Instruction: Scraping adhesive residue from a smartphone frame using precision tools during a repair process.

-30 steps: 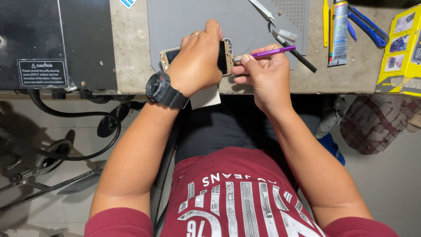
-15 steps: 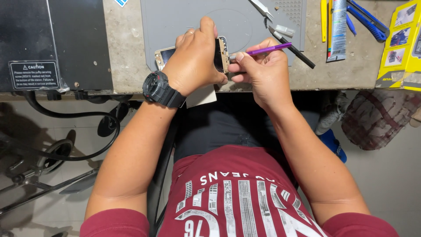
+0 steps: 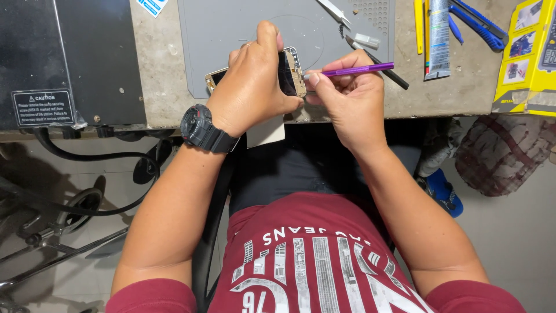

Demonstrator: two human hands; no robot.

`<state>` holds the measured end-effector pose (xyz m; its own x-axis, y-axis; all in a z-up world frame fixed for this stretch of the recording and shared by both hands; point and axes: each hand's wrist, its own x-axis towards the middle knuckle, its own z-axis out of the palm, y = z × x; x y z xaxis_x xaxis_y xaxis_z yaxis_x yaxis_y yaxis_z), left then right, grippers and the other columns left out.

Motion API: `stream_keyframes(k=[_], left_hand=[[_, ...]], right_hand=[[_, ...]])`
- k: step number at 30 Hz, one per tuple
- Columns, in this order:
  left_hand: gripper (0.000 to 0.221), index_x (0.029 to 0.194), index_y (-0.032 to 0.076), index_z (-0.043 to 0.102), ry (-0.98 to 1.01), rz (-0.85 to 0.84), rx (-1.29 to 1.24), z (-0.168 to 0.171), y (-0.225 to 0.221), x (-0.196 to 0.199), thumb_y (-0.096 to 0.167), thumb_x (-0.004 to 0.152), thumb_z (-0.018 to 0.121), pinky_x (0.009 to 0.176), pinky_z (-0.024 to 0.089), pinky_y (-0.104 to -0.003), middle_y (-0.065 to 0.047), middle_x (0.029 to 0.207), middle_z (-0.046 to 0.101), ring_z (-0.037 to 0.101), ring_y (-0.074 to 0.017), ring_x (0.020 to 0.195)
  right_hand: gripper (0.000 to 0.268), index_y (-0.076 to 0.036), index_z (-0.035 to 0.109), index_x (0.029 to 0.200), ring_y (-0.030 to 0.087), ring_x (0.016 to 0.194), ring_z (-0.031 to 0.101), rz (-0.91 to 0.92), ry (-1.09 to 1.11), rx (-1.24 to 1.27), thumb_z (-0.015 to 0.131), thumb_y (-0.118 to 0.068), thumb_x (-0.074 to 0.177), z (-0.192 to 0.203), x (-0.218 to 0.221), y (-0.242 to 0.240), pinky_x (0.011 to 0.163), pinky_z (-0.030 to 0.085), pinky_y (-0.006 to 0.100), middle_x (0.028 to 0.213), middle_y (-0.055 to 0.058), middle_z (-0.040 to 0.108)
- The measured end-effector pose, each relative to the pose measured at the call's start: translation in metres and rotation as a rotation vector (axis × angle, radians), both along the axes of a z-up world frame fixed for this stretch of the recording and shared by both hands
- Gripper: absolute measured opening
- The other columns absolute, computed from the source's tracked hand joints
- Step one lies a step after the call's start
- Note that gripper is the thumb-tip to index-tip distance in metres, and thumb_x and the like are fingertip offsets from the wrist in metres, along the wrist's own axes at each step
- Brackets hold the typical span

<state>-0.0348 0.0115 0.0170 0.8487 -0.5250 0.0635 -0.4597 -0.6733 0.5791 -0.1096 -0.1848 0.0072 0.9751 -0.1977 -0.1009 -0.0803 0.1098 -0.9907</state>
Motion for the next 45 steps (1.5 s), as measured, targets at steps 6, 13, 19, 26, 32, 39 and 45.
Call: stream_keyframes(k=[6,13,19,26,32,39,45], left_hand=[[0.083,0.122,0.009,0.04,-0.015,-0.017,-0.052,0.003,-0.004,-0.001,0.03,0.076,0.105,0.093,0.05,-0.048,-0.007,0.103,0.056,0.067,-0.0363,0.089],[0.079,0.123,0.009,0.041,-0.03,-0.034,-0.071,0.002,-0.004,-0.001,0.027,0.077,0.102,0.095,0.051,-0.048,-0.007,0.105,0.056,0.065,-0.033,0.089],[0.082,0.124,0.009,0.04,-0.028,-0.04,-0.077,0.002,-0.002,0.0,0.033,0.077,0.104,0.098,0.05,-0.049,-0.008,0.109,0.059,0.067,-0.0353,0.093],[0.076,0.122,0.009,0.041,-0.047,-0.049,-0.117,0.004,-0.001,-0.001,0.031,0.08,0.1,0.095,0.051,-0.049,-0.007,0.103,0.056,0.063,-0.0343,0.087],[0.077,0.123,0.01,0.041,-0.034,-0.043,-0.12,0.004,-0.001,0.0,0.031,0.08,0.101,0.095,0.05,-0.049,-0.006,0.101,0.057,0.064,-0.0339,0.086],[0.08,0.123,0.009,0.041,-0.028,-0.053,-0.07,0.0,-0.006,0.003,0.033,0.079,0.104,0.096,0.048,-0.046,-0.005,0.102,0.057,0.064,-0.0304,0.084],[0.081,0.122,0.01,0.041,0.012,-0.016,-0.009,-0.003,-0.009,0.006,0.03,0.074,0.103,0.092,0.046,-0.045,-0.004,0.097,0.056,0.064,-0.0332,0.084]], right_hand=[[0.029,-0.014,0.062,0.105,0.015,0.091,0.084,-0.032,0.098,0.137,0.09,-0.006,0.102,0.007,0.003,-0.008,0.072,0.077,0.027,0.098,0.011,0.082],[0.031,-0.012,0.064,0.102,0.019,0.084,0.084,-0.047,0.146,0.293,0.092,-0.002,0.098,0.004,0.006,-0.011,0.07,0.077,0.028,0.091,0.012,0.08],[0.028,-0.008,0.066,0.102,0.025,0.084,0.086,-0.021,0.214,0.444,0.091,0.004,0.097,0.001,0.009,-0.017,0.068,0.076,0.031,0.094,0.019,0.082],[0.024,-0.007,0.068,0.106,0.027,0.088,0.087,0.02,0.236,0.513,0.089,0.002,0.098,-0.01,0.01,-0.022,0.071,0.077,0.031,0.1,0.022,0.084],[0.024,-0.008,0.069,0.106,0.028,0.089,0.087,0.037,0.247,0.519,0.089,0.002,0.098,-0.014,0.012,-0.025,0.073,0.077,0.032,0.102,0.022,0.085],[0.024,-0.01,0.065,0.108,0.031,0.097,0.089,0.061,0.231,0.366,0.087,-0.006,0.101,-0.009,0.013,-0.033,0.074,0.079,0.037,0.105,0.022,0.085],[0.019,-0.009,0.064,0.12,0.018,0.088,0.085,0.097,0.22,-0.031,0.08,-0.01,0.11,0.003,0.022,-0.056,0.067,0.07,0.024,0.105,0.013,0.085]])
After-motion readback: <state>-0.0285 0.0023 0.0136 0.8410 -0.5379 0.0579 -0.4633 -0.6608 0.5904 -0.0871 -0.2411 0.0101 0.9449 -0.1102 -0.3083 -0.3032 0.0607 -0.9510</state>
